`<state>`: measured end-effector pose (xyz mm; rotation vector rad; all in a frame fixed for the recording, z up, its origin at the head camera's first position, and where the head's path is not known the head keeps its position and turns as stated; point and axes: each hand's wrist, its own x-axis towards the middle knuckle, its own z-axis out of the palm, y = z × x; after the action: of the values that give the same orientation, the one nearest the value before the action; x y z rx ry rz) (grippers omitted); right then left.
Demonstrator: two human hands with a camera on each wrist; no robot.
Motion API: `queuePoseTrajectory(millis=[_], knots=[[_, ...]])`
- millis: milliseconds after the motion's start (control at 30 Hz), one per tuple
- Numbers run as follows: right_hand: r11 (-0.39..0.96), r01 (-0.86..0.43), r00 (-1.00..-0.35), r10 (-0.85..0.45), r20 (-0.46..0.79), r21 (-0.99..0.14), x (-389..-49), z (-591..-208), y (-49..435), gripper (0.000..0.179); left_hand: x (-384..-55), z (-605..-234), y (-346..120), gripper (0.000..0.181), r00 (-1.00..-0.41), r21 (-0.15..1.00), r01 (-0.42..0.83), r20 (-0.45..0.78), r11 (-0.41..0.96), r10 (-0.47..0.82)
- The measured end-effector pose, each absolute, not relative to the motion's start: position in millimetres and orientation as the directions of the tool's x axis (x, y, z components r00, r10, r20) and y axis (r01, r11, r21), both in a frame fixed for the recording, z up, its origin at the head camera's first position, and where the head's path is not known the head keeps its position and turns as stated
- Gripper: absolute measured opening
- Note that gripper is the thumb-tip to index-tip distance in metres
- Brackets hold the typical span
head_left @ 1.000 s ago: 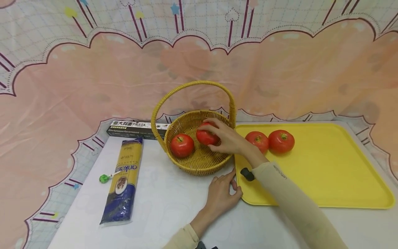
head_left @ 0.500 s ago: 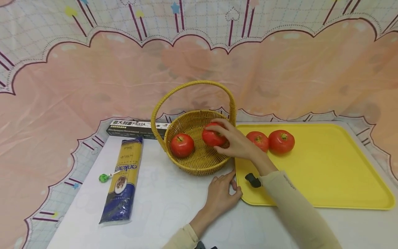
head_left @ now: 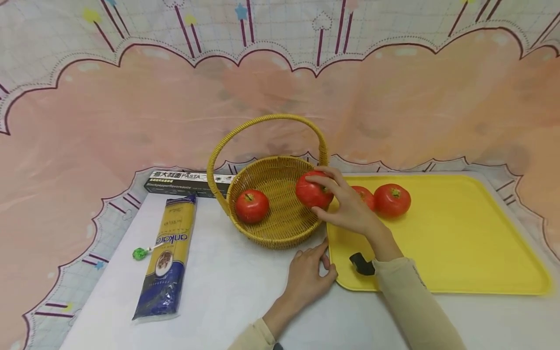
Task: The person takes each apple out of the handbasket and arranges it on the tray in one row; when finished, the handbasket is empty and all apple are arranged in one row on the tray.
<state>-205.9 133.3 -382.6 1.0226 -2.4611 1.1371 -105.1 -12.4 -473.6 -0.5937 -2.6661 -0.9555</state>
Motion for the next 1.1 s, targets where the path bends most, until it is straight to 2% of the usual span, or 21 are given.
queuePoseTrajectory(millis=[167,333,733,1100], knots=[[0.465,-0.688,-0.722,-0.517,0.461,-0.557,-209,-377,134,0.067,-107,-472,-18,0.049,-0.884,0.541,0.451,0.382,0.710,0.270],[0.488,-0.668,-0.743,-0.485,0.461,-0.563,-207,-375,145,0.067,-107,-473,-15,0.051,-0.883,0.556,0.459,0.370,0.693,0.287],[0.472,-0.580,-0.806,-0.451,0.384,-0.663,-204,-376,162,0.063,-105,-475,-15,0.052,-0.879,0.541,0.466,0.371,0.700,0.298],[0.538,-0.567,-0.818,-0.457,0.349,-0.624,-206,-372,178,0.060,-102,-476,-14,0.053,-0.885,0.558,0.458,0.358,0.692,0.297]])
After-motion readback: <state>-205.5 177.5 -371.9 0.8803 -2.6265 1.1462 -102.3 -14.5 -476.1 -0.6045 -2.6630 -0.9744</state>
